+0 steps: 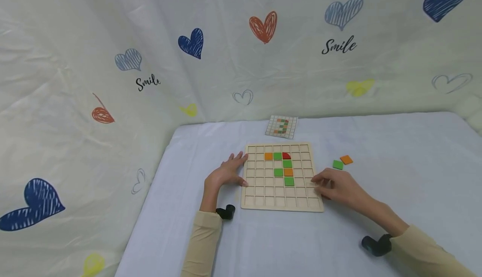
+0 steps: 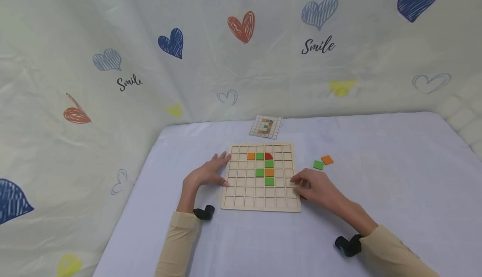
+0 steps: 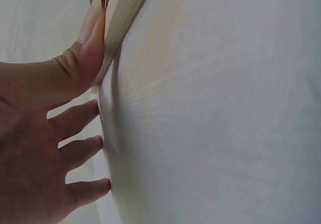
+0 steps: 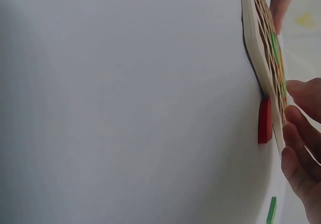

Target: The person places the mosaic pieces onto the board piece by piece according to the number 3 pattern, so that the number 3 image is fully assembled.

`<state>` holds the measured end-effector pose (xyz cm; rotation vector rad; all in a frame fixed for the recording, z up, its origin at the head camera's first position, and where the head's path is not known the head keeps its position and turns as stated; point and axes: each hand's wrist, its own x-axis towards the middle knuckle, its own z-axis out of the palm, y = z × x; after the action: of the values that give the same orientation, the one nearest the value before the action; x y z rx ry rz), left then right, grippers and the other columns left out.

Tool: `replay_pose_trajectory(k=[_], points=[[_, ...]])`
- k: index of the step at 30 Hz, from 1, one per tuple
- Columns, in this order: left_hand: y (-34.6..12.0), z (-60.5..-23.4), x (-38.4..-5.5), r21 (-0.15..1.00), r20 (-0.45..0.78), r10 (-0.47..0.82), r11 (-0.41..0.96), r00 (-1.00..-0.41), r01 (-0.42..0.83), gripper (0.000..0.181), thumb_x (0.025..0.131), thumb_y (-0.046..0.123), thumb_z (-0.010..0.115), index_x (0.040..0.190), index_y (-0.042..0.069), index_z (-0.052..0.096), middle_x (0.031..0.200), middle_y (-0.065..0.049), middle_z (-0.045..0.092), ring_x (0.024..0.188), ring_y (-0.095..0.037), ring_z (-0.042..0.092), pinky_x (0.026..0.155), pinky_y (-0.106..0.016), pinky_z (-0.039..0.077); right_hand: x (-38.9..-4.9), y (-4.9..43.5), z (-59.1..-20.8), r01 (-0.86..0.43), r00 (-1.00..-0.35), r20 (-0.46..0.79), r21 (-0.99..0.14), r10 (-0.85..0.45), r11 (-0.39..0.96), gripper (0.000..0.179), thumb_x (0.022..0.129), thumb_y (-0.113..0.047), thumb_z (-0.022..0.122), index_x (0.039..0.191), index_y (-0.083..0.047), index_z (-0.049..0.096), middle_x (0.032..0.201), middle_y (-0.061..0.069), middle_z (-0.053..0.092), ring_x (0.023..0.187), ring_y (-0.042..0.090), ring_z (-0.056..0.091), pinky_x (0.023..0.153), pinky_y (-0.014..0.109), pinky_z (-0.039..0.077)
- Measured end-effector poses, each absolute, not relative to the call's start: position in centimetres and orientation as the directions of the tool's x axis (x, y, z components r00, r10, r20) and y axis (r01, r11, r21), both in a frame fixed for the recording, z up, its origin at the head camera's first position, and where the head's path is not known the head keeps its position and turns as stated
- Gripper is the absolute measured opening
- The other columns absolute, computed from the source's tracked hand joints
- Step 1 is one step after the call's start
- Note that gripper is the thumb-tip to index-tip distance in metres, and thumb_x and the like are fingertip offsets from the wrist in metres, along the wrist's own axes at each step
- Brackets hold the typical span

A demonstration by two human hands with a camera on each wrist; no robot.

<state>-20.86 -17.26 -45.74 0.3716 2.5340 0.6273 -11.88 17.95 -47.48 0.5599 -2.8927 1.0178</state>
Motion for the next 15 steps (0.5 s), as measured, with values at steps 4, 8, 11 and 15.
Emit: replay_pose_trajectory(k=[4,8,11,15], points=[[-17.3,-45.8,-20.9,0.494,-0.402,0.368,0.858,-0.839,0.139,0.103,0.081,0.018,0.088,0.164,0.015,0.028,0.173,-0.008,0.015,0.161,-0.033,0.005,0.128,-0.060,0.009,-11.4,18.6,-47.7,-0.323,-0.942,0.128,-0.592,-0.310,0.738,0.021,0.079,-0.008,0.085,0.099,-0.008,0.078,0.088,-0.006,0.071,0.075,0.006,0.055,0.062,0.021,0.050],[-17.3,-45.8,-20.8,0.493,-0.403,0.364,0.859,-0.840,0.137,0.103,0.081,0.018,0.087,0.164,0.015,0.027,0.173,-0.008,0.015,0.161,-0.033,0.005,0.129,-0.059,0.009,-11.1,19.0,-47.9,-0.269,-0.957,0.073,-0.576,-0.279,0.772,0.026,0.078,-0.013,0.088,0.100,-0.007,0.077,0.091,-0.005,0.070,0.077,0.008,0.055,0.063,0.021,0.050],[-17.4,-45.9,-20.8,0.492,-0.400,0.365,0.860,-0.841,0.139,0.103,0.081,0.017,0.087,0.164,0.015,0.027,0.173,-0.007,0.015,0.161,-0.033,0.005,0.129,-0.059,0.009,-11.0,19.3,-48.1,-0.260,-0.958,0.055,-0.571,-0.280,0.778,0.029,0.077,-0.016,0.089,0.100,-0.005,0.075,0.090,-0.003,0.070,0.076,0.009,0.054,0.062,0.022,0.048],[-17.4,-45.9,-20.8,0.492,-0.392,0.368,0.858,-0.843,0.147,0.103,0.080,0.018,0.088,0.164,0.015,0.028,0.173,-0.008,0.016,0.161,-0.033,0.006,0.128,-0.060,0.009,-10.9,19.4,-48.1,-0.266,-0.956,0.054,-0.567,-0.287,0.779,0.029,0.077,-0.017,0.090,0.098,-0.005,0.075,0.088,-0.003,0.068,0.075,0.009,0.053,0.062,0.021,0.048]])
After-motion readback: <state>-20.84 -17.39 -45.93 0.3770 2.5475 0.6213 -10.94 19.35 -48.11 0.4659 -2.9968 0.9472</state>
